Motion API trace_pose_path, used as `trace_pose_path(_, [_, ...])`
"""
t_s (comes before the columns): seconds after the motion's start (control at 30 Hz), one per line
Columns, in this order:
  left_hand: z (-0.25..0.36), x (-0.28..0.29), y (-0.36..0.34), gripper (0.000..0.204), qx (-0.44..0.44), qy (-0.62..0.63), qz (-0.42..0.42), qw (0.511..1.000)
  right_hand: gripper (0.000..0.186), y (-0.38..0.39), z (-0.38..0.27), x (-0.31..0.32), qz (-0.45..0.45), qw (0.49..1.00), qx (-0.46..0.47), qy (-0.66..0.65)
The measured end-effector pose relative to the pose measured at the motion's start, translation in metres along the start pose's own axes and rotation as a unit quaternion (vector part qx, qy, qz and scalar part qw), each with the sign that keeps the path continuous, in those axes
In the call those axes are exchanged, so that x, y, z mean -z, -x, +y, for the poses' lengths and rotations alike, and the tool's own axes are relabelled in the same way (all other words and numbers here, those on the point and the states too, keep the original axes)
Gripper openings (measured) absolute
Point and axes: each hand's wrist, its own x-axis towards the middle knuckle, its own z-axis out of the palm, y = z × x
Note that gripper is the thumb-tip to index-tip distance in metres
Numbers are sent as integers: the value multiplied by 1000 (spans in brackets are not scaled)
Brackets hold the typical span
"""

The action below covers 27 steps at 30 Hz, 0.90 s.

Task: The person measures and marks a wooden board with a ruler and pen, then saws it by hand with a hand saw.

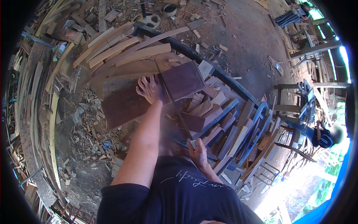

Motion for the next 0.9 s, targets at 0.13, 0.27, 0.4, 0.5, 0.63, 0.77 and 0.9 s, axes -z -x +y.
trace_pose_path(0.13, [-8, 1, -4, 28, -28, 12, 51, 998, 25, 2, -9, 7, -5, 1000, 11, 4])
trace_pose_path(0.27, [-7, 0, -3, 28, -12, -2, 18, 1000, 22, -3, -17, 7, -3, 1000, 0, 10])
trace_pose_path(0.4, [-3, 1, -2, 28, -21, 4, 0, 1000, 22, -65, -31, -29, 20, 998, 45, -31])
trace_pose_path(0.5, [-2, -2, 3, 27, -12, 14, -10, 1000, 22, -92, -31, -45, 25, 997, 62, -30])
trace_pose_path(0.63, [-7, 0, 1, 28, -7, -34, -8, 999, 22, -50, -11, -31, -21, 999, 30, -10])
trace_pose_path(0.77, [-7, 1, -3, 27, -1, -5, 8, 1000, 22, -42, -24, -19, -21, 1000, 13, 4])
trace_pose_path(0.9, [6, 1, -1, 27, -12, 3, -11, 1000, 23, -131, -44, -60, 9, 999, 37, -14])
